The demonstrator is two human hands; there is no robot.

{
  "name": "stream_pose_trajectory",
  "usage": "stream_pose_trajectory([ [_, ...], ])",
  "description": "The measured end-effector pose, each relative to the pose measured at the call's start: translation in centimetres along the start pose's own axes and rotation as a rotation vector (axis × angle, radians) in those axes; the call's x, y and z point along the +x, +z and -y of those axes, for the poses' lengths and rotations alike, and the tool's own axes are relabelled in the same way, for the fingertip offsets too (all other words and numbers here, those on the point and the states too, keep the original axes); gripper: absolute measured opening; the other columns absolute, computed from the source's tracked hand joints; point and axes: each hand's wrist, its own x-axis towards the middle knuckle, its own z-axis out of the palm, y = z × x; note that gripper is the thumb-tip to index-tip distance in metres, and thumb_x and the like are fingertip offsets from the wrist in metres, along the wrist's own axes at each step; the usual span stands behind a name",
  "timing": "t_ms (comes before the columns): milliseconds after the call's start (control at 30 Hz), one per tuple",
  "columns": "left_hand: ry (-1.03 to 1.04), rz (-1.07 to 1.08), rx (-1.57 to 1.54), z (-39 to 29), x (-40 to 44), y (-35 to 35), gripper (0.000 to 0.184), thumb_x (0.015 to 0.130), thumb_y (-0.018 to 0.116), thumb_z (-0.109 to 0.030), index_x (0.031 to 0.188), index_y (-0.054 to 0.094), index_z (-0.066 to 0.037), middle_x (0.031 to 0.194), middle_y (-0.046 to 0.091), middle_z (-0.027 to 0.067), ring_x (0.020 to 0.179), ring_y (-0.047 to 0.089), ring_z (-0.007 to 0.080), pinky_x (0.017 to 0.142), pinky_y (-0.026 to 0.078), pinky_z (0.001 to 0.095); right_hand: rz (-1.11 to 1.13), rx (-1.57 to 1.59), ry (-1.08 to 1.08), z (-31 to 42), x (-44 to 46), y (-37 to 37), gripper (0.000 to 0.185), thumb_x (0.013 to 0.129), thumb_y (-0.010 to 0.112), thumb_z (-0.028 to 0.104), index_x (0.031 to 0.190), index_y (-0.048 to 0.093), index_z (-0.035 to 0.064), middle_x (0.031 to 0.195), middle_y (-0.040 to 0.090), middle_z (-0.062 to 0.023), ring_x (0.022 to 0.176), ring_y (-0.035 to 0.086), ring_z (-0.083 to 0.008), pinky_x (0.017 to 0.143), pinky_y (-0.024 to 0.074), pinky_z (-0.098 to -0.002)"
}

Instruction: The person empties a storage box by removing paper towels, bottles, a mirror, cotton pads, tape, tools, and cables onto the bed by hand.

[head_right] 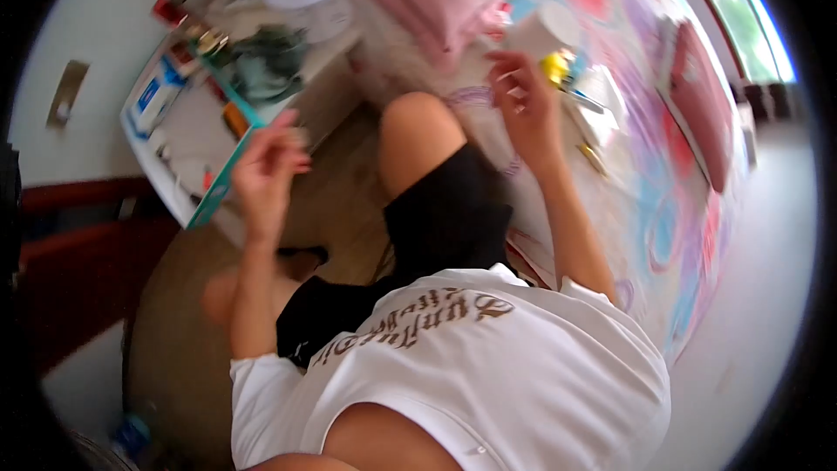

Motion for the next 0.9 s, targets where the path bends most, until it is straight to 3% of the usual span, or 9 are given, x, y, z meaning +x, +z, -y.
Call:
stream_pose_trajectory([
  [67, -0.204, 0.007, -0.14, 0.7, -1.3, 1.9, 0.039, 0.099, 0.073, -0.008, 0.136, 0.063, -0.003, 0.102, 0.064, 0.0024, 0.084, 0.068, 0.011, 0.074, 0.061, 0.0258, 0.344, 0.206, 0.129, 2.2, -1.9, 6.8, 0.029, 0.101, 0.067, 0.011, 0.129, 0.063, 0.006, 0.107, 0.064, -0.0024, 0.084, 0.064, -0.011, 0.075, 0.0521, -0.0267],
  [133, -0.245, -0.041, -0.247, 2.7, -1.7, 2.1, 0.037, 0.095, 0.077, -0.003, 0.126, 0.056, -0.002, 0.099, 0.063, 0.0034, 0.087, 0.068, 0.0124, 0.077, 0.061, 0.0278, 0.425, -0.061, -0.232, 2.7, -2.9, 12.2, 0.028, 0.1, 0.07, 0.011, 0.126, 0.061, 0.0027, 0.102, 0.069, -0.0074, 0.084, 0.067, -0.0149, 0.072, 0.0536, -0.0287],
  [200, -0.219, -0.128, -0.253, 5.6, -1.6, 1.4, 0.029, 0.095, 0.077, -0.002, 0.114, 0.055, -0.003, 0.1, 0.064, 0.0046, 0.089, 0.068, 0.013, 0.078, 0.06, 0.0284, 0.618, 0.261, 0.174, 2.0, -4.1, 15.8, 0.022, 0.102, 0.067, 0.007, 0.122, 0.059, 0.0013, 0.095, 0.071, -0.0068, 0.081, 0.067, -0.0115, 0.069, 0.0564, -0.0271],
  [433, -0.176, -0.18, -0.22, 8.9, -0.9, -1.4, 0.03, 0.094, 0.078, -0.001, 0.112, 0.054, -0.004, 0.104, 0.066, 0.0066, 0.097, 0.068, 0.0146, 0.086, 0.06, 0.0298, 0.69, 0.205, 0.06, -0.9, -1.2, 21.0, 0.015, 0.099, 0.065, 0.003, 0.108, 0.056, -0.0039, 0.085, 0.072, -0.0171, 0.074, 0.073, -0.0258, 0.065, 0.0556, -0.0362],
  [533, -0.295, -0.225, -0.225, 9.4, -0.8, -1.7, 0.027, 0.094, 0.075, 0.001, 0.11, 0.055, -0.004, 0.106, 0.067, 0.0076, 0.102, 0.068, 0.0176, 0.09, 0.059, 0.034, 0.79, 0.191, 0.08, -3.3, -0.3, 21.7, 0.017, 0.103, 0.064, 0.01, 0.111, 0.057, -0.0032, 0.089, 0.072, -0.0099, 0.076, 0.07, -0.0133, 0.064, 0.056, -0.0308],
  [700, -1.006, -0.546, -0.649, 15.5, -0.3, -4.3, 0.022, 0.099, 0.071, -0.018, 0.114, 0.058, -0.007, 0.098, 0.064, 0.0052, 0.092, 0.069, 0.0202, 0.081, 0.061, 0.0373, 0.584, -0.011, 0.005, -5.1, -0.1, 23.1, 0.021, 0.1, 0.068, 0.014, 0.107, 0.06, -0.0035, 0.09, 0.072, -0.0152, 0.08, 0.071, -0.0252, 0.07, 0.0557, -0.0365],
  [767, -0.926, -0.646, -0.741, 21.4, 0.2, -6.1, 0.02, 0.1, 0.07, -0.023, 0.112, 0.06, -0.009, 0.093, 0.063, 0.0038, 0.088, 0.068, 0.02, 0.079, 0.06, 0.0364, 0.559, -0.011, 0.044, -5.8, -0.1, 23.4, 0.024, 0.097, 0.071, 0.016, 0.106, 0.061, -0.0038, 0.092, 0.072, -0.0214, 0.086, 0.072, -0.0367, 0.076, 0.056, -0.0417],
  [833, -0.835, -0.753, -0.828, 26.1, 1.1, -8.3, 0.02, 0.101, 0.068, -0.028, 0.11, 0.062, -0.011, 0.088, 0.063, 0.0024, 0.083, 0.066, 0.0198, 0.076, 0.059, 0.0355, 0.581, -0.003, 0.026, -6.3, -0.3, 23.5, 0.018, 0.102, 0.068, 0.014, 0.106, 0.061, -0.0023, 0.083, 0.069, -0.0074, 0.07, 0.067, -0.0129, 0.064, 0.0536, -0.0303],
  [900, -0.724, -0.654, -0.706, 27.7, 2.0, -9.7, 0.017, 0.102, 0.066, -0.028, 0.109, 0.065, -0.013, 0.083, 0.062, 0.0012, 0.079, 0.066, 0.0191, 0.074, 0.058, 0.0355, 0.579, -0.012, 0.06, -5.5, -0.2, 23.4, 0.022, 0.1, 0.069, 0.016, 0.106, 0.061, -0.0033, 0.086, 0.071, -0.0127, 0.075, 0.07, -0.0209, 0.069, 0.0552, -0.0344],
])
